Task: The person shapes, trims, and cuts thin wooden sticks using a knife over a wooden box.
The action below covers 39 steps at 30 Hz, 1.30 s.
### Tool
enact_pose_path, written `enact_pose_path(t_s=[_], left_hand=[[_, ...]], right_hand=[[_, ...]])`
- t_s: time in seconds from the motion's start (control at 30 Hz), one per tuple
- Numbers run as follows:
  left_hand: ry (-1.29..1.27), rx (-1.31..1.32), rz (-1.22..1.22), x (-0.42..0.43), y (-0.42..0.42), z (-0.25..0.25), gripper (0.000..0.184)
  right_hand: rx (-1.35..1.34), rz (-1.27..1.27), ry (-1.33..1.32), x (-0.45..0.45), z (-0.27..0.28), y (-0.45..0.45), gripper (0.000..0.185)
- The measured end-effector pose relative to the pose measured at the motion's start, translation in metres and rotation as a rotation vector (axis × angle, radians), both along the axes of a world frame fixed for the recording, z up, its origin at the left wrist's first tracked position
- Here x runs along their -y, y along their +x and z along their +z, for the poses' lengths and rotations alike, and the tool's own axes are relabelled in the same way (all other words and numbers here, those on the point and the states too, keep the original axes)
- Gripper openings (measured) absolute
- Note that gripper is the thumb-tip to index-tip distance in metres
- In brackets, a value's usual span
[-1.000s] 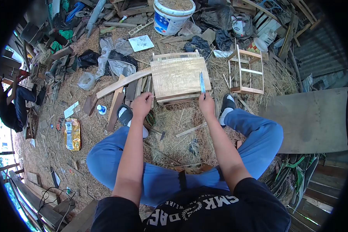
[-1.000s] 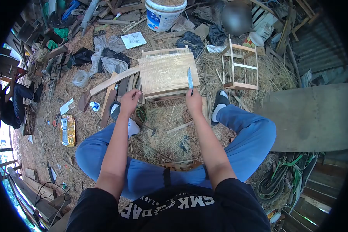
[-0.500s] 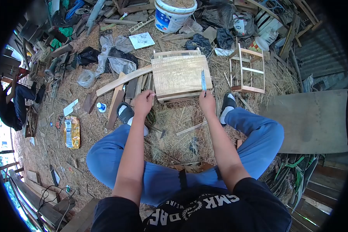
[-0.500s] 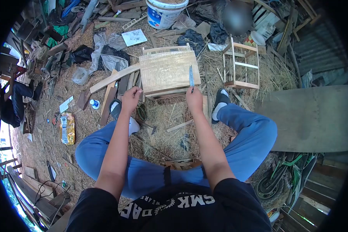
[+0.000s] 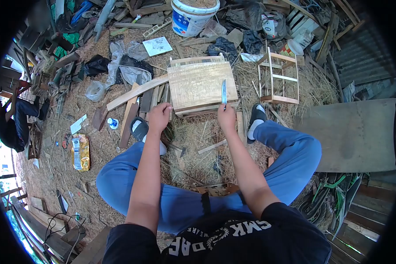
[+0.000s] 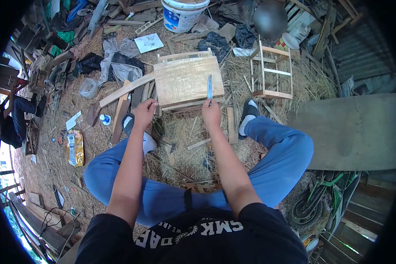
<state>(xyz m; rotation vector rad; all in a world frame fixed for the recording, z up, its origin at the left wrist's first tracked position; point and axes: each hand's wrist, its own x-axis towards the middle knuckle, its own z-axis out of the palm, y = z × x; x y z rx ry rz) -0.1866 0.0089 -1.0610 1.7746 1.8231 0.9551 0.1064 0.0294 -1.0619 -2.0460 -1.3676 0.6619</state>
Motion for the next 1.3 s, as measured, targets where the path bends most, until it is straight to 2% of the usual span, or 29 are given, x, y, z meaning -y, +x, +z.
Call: enact_pose_path(t_s=[0.13, 0.23, 0.43, 0.57, 0.63, 0.7, 0.8, 0.9, 1.03, 1.1, 1.13, 1.3], left_hand=[[0.041, -0.005, -0.019, 0.0, -0.001, 0.003, 0.013], [0.014, 0.005, -0.005, 0.0, 0.004, 0.008, 0.013], [0.008, -0.065, 0.02, 0.001, 0.005, 0.008, 0.015], [-0.097, 0.028, 0.031, -0.002, 0.005, 0.009, 0.015], [-0.111, 0.059, 0.038, 0.0, 0.01, 0.007, 0.015], [-0.06, -0.028, 0.028, -0.001, 0.008, 0.009, 0.015], [-0.153, 0.1, 0.025, 0.002, 0.001, 0.015, 0.016], [-0.08, -0.031, 0.056, 0.001, 0.012, 0.016, 0.014], [-0.182, 0.059, 0.02, 0.002, 0.005, 0.024, 0.014], [-0.144, 0.049, 0.032, 0.001, 0.008, 0.024, 0.014], [-0.114, 0.047, 0.04, 0.002, 0.011, 0.022, 0.013], [-0.092, -0.019, 0.012, -0.001, 0.006, 0.021, 0.013]], right_hand=[[-0.022, -0.013, 0.005, 0.001, -0.002, 0.001, 0.038], [-0.027, 0.076, 0.009, -0.006, -0.006, 0.017, 0.038], [-0.046, -0.047, 0.042, 0.002, -0.003, -0.007, 0.039], [-0.142, 0.039, -0.046, -0.006, -0.005, 0.02, 0.041], [-0.129, -0.014, -0.044, -0.002, -0.012, 0.016, 0.043], [-0.017, 0.009, 0.077, 0.001, -0.014, 0.003, 0.044], [-0.076, 0.049, -0.025, -0.001, 0.002, 0.014, 0.043], [-0.133, 0.002, -0.023, 0.0, -0.007, 0.007, 0.042], [-0.054, 0.085, 0.035, 0.004, -0.004, -0.001, 0.041], [-0.081, 0.111, -0.064, 0.001, 0.006, 0.005, 0.041], [-0.045, 0.063, 0.003, 0.004, 0.003, -0.004, 0.042], [-0.01, 0.114, -0.03, 0.003, 0.004, -0.006, 0.043]])
